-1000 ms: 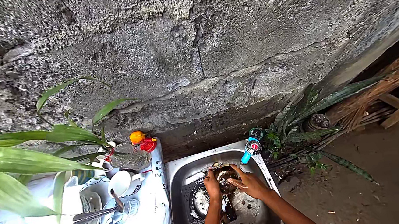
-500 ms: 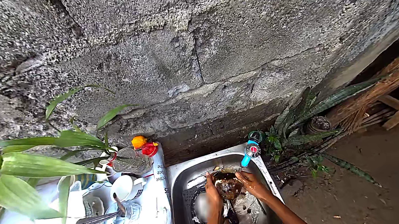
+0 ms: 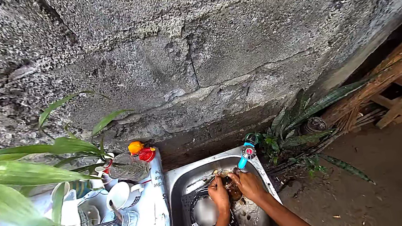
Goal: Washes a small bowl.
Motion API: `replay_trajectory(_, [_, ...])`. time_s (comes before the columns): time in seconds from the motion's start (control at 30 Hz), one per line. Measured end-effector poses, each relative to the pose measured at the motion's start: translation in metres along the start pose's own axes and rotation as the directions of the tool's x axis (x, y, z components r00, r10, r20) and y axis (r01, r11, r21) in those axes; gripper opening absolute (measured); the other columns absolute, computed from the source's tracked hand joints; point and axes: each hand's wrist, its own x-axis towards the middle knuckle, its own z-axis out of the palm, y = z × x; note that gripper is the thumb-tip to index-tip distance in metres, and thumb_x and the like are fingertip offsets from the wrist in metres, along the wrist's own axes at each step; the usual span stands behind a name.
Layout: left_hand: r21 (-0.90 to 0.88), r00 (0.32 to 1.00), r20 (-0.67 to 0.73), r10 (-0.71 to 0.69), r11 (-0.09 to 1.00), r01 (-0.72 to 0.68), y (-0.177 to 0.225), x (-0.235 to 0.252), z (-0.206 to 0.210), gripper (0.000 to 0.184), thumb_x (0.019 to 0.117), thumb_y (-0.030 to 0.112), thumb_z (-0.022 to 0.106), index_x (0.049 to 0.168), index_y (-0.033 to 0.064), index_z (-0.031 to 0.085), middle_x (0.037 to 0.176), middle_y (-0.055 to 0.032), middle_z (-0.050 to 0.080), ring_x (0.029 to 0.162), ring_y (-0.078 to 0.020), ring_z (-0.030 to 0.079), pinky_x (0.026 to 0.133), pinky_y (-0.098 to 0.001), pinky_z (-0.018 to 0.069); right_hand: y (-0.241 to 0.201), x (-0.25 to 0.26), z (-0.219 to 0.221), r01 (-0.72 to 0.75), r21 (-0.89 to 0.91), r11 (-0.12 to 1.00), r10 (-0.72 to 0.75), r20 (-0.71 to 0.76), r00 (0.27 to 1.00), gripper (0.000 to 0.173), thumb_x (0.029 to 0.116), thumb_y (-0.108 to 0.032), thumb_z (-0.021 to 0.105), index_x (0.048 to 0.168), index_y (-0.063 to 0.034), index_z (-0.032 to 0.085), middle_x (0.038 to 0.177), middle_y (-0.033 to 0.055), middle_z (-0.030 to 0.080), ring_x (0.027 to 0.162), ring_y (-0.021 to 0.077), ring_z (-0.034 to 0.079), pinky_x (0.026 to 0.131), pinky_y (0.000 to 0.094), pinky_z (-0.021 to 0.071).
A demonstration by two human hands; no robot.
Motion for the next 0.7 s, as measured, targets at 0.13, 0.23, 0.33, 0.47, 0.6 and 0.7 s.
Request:
replay_trajectory(0.13, [-0.158,0.998,-0.049,-0.032,0.987,0.024,0.003,0.002,0.000,0.051,0.1060,0.015,0.050,0.056,0.0076,0.050,0.051,-0.0008,0.049,0.047,-0.0119,0.048,0.050,-0.0314,0.0429,-0.007,0.001,-0.005,-0.016,0.007,1.000,0.015,0.031,0.999,0.078,0.1061,-0.064,0.021,0.128,-0.0017,0.063,0.108,0.0249,0.071,0.109,0.0427,0.068,0.092,0.0596,0.0514])
replay_trajectory(0.23, [-0.130,0.997,-0.064,-0.040,0.991,0.031,0.001,0.008,-0.005,0.051,0.1056,0.016,0.052,0.055,0.0072,0.050,0.050,-0.0013,0.048,0.046,-0.0127,0.047,0.050,-0.0330,0.0418,-0.013,-0.008,0.001,0.060,-0.052,0.997,-0.060,0.008,0.998,0.072,0.1054,-0.064,0.025,0.150,-0.0134,0.048,0.099,0.0226,0.072,0.098,0.0440,0.071,0.085,0.0599,0.0538])
replay_trajectory(0.33, [-0.142,0.998,-0.004,0.055,0.988,-0.055,0.003,0.005,-0.004,0.051,0.1020,0.013,0.053,0.051,0.0117,0.044,0.048,0.0030,0.042,0.044,-0.0086,0.042,0.047,-0.0289,0.0383,-0.007,0.009,-0.004,-0.030,0.037,0.999,0.030,0.011,1.000,0.076,0.1073,-0.061,0.019,0.122,-0.0030,0.066,0.107,0.0241,0.071,0.109,0.0418,0.068,0.091,0.0597,0.0515])
replay_trajectory(0.47, [-0.244,0.999,-0.039,-0.006,0.970,-0.004,0.000,0.006,-0.004,0.050,0.1046,0.012,0.050,0.055,0.0073,0.050,0.051,-0.0003,0.050,0.047,-0.0098,0.049,0.049,-0.0281,0.0441,-0.005,0.013,-0.001,0.000,0.041,0.999,-0.001,0.025,1.000,0.074,0.1062,-0.063,0.020,0.124,-0.0062,0.063,0.105,0.0222,0.071,0.107,0.0402,0.069,0.089,0.0587,0.0523])
replay_trajectory(0.6, [-0.431,0.972,-0.082,-0.221,0.887,0.166,0.006,0.018,-0.013,0.046,0.1087,0.016,0.047,0.066,0.0017,0.057,0.056,-0.0066,0.059,0.049,-0.0142,0.059,0.051,-0.0313,0.0523,0.006,0.005,0.012,0.108,0.119,0.987,-0.117,0.078,0.990,0.070,0.1054,-0.063,0.029,0.158,-0.0172,0.039,0.103,0.0234,0.072,0.100,0.0439,0.070,0.091,0.0601,0.0526])
replay_trajectory(0.7, [-0.512,0.965,-0.011,-0.263,0.830,0.220,0.021,0.018,-0.015,0.043,0.1100,0.021,0.042,0.077,0.0012,0.063,0.063,-0.0070,0.065,0.055,-0.0142,0.065,0.055,-0.0319,0.0565,0.019,0.017,0.015,0.020,0.222,0.975,-0.029,0.037,0.999,0.074,0.1087,-0.057,0.020,0.121,0.0006,0.065,0.106,0.0257,0.070,0.107,0.0421,0.068,0.093,0.0599,0.0504])
